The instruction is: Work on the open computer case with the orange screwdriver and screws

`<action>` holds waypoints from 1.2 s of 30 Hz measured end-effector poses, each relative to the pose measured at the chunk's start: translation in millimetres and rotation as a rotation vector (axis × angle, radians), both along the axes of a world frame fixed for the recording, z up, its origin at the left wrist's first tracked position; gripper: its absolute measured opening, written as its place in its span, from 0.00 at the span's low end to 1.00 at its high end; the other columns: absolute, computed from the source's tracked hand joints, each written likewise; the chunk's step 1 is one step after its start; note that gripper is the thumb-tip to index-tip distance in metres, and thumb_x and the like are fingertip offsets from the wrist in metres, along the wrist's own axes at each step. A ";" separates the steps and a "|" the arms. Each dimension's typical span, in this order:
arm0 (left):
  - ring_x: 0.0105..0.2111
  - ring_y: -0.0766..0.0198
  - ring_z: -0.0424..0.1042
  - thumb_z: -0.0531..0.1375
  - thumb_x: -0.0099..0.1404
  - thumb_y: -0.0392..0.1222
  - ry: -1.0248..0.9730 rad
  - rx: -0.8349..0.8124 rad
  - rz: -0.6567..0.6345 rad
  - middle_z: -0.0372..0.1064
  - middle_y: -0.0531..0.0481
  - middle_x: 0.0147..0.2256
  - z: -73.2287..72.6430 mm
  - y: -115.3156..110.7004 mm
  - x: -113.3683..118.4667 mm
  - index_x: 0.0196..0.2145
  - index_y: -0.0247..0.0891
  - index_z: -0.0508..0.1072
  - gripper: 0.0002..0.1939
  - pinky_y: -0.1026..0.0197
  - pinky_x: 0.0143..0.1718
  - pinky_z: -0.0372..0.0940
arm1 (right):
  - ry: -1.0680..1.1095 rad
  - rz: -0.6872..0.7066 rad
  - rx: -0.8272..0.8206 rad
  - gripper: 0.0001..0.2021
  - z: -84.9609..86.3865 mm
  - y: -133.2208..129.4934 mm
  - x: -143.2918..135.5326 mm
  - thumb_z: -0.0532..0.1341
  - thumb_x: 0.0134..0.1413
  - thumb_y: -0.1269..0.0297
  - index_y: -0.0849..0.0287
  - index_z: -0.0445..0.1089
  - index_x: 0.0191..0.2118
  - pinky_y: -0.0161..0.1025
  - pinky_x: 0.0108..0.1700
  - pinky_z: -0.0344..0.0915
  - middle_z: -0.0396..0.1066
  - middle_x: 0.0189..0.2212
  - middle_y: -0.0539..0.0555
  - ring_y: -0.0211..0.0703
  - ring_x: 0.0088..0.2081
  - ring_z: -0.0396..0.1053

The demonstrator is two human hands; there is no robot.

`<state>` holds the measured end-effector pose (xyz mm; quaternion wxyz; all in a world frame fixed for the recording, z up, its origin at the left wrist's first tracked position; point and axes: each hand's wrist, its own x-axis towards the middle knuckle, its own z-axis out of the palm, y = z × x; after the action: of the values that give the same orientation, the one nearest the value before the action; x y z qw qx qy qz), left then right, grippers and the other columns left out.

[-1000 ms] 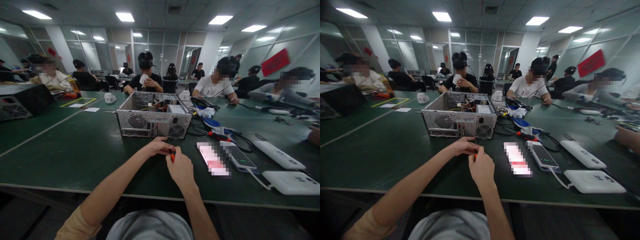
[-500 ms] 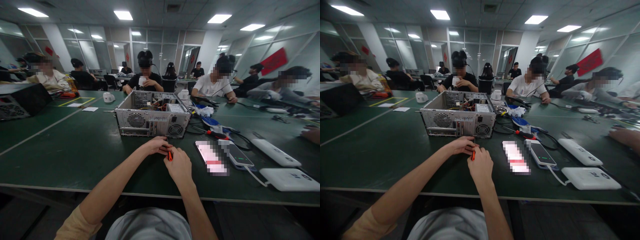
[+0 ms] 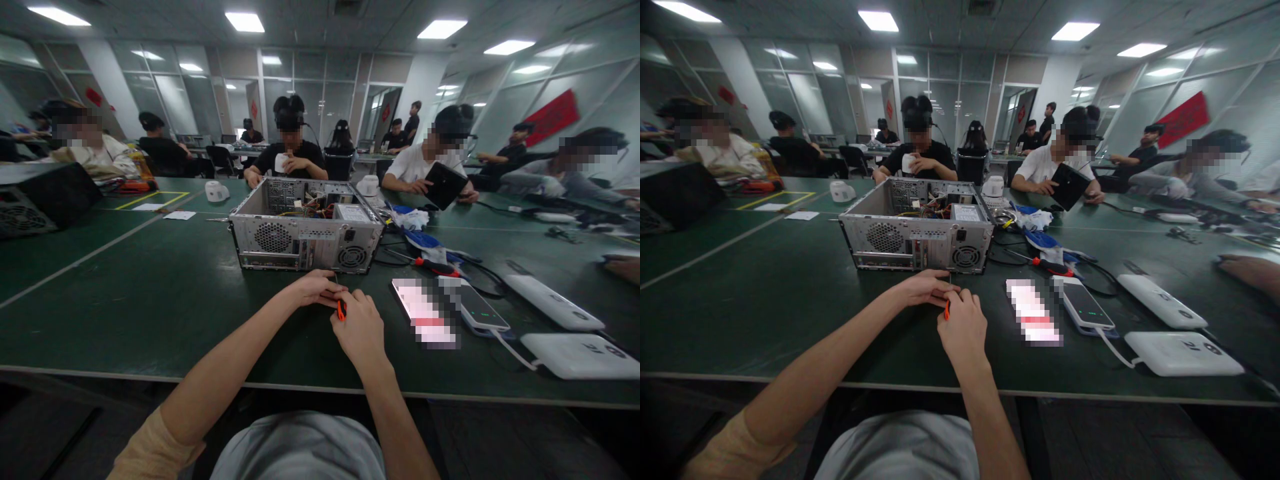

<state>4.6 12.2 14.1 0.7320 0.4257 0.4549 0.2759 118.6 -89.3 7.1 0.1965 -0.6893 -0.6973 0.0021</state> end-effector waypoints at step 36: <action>0.24 0.62 0.77 0.72 0.56 0.47 0.290 0.191 0.034 0.79 0.40 0.36 -2.8 -4.2 -6.3 0.57 0.34 0.63 0.36 0.62 0.28 0.74 | -0.041 -0.057 0.038 0.14 -2.2 2.3 0.6 0.59 0.59 0.71 0.55 0.66 0.51 0.39 0.45 0.61 0.70 0.44 0.57 0.50 0.47 0.65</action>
<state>-1.7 7.9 11.3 0.6101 0.5209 0.5346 0.2659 119.2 -87.0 4.9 0.1952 -0.7051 -0.6810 -0.0308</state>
